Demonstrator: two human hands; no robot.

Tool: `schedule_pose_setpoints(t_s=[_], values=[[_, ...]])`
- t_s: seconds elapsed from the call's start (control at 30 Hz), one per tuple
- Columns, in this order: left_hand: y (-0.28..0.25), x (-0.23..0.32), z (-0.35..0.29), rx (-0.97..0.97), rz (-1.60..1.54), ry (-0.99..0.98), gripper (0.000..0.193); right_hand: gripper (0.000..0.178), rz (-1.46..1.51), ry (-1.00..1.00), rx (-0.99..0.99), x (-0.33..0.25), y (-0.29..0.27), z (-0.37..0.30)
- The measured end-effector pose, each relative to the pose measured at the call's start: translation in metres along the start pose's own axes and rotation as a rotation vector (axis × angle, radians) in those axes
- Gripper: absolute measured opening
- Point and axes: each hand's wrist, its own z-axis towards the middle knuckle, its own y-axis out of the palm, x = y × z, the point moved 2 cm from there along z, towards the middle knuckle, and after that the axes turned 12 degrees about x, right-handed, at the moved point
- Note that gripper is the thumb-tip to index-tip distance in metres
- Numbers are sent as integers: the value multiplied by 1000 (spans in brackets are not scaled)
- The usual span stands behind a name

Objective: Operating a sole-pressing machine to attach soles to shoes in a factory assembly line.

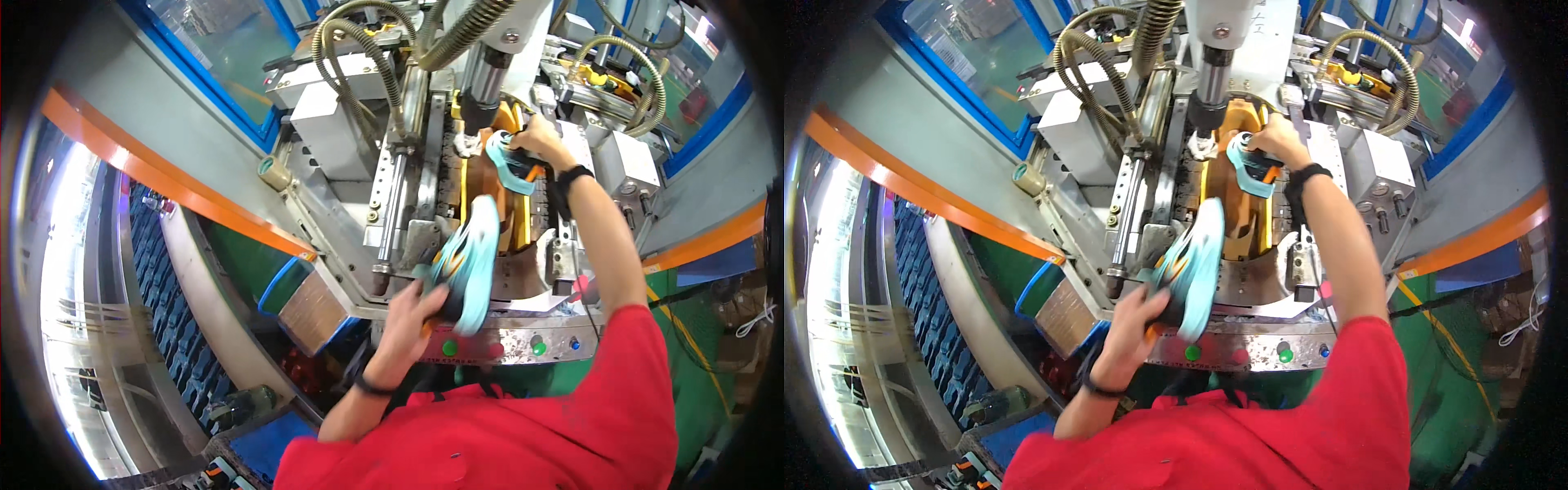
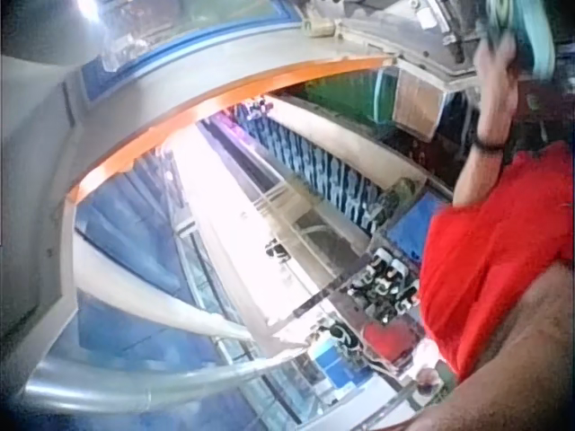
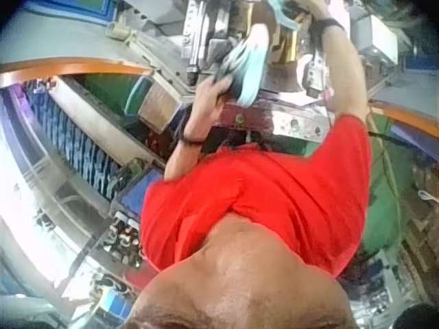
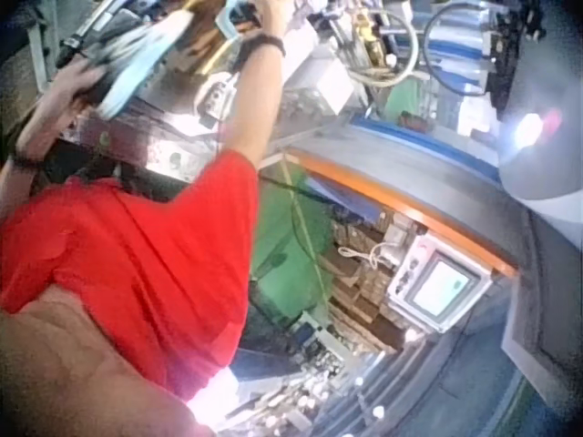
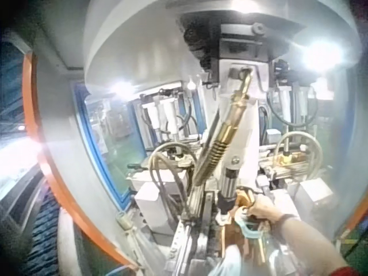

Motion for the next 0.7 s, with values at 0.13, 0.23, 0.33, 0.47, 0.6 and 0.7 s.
schedule_pose_setpoints(t_s=[0.13, 0.23, 0.33, 0.47, 0.6, 0.7], values=[[-86, 5, -103, 239, -43, 155, 38, 41, 22, -118, 271, 12, 122, 27], [-128, -7, -171, 592, -107, 236, 37, 52, -38, -39, 314, -7, 157, 7], [-163, -53, -213, 793, -246, 351, 31, 53, 5, -74, 234, -10, 146, 6], [-161, -103, -250, 1049, -389, 349, 30, 19, 486, -619, 368, -40, 109, -105], [-172, -171, -255, 975, -602, 299, 23, 14, 489, -819, -106, -45, 83, -307], [-164, -188, -276, 973, -634, 245, 31, 12, 325, -925, -395, -12, 170, -366]])
